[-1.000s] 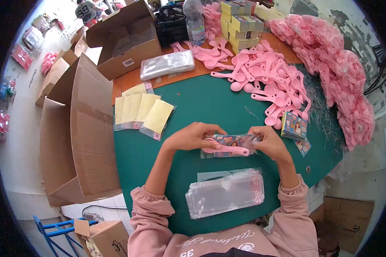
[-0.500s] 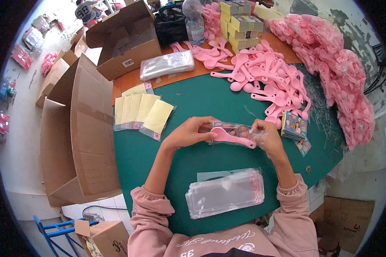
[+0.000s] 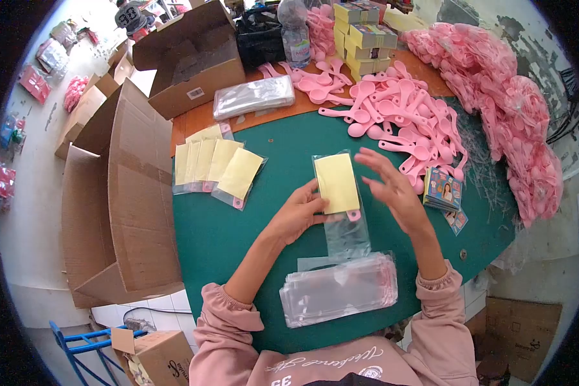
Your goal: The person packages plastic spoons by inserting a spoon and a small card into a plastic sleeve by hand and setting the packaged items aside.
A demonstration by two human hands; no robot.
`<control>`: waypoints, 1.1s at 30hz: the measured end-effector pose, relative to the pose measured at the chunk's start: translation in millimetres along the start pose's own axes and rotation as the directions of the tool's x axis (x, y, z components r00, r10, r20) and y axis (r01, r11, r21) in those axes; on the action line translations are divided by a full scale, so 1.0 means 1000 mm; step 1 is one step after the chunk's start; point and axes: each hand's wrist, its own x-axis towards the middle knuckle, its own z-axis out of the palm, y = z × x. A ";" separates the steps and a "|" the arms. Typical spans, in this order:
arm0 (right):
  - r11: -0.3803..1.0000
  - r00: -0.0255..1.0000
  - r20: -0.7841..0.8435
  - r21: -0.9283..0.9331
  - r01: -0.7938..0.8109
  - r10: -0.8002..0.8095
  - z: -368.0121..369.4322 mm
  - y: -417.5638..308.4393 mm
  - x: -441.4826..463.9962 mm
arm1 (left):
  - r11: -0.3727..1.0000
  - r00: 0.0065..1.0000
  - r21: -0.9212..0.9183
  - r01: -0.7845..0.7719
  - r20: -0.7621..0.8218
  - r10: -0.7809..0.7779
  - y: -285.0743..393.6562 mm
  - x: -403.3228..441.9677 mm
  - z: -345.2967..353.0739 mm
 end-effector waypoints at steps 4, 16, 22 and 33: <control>0.899 0.900 0.082 0.064 -0.434 0.429 0.009 0.013 0.001 | 0.999 0.998 -0.009 0.035 -0.042 -0.036 -0.002 0.002 0.000; 0.794 0.994 0.109 -0.604 0.072 -0.007 0.029 0.001 -0.010 | 0.993 0.995 0.070 0.097 0.028 -0.099 -0.025 -0.014 0.003; 0.692 0.955 0.295 -0.681 0.239 -0.039 0.044 0.003 -0.020 | 0.980 0.983 -0.101 0.169 0.088 -0.160 -0.021 -0.012 -0.006; 0.067 0.861 0.444 -0.879 0.473 -0.247 0.061 -0.002 -0.025 | 0.955 0.980 -0.239 0.177 0.133 -0.148 -0.019 -0.013 -0.010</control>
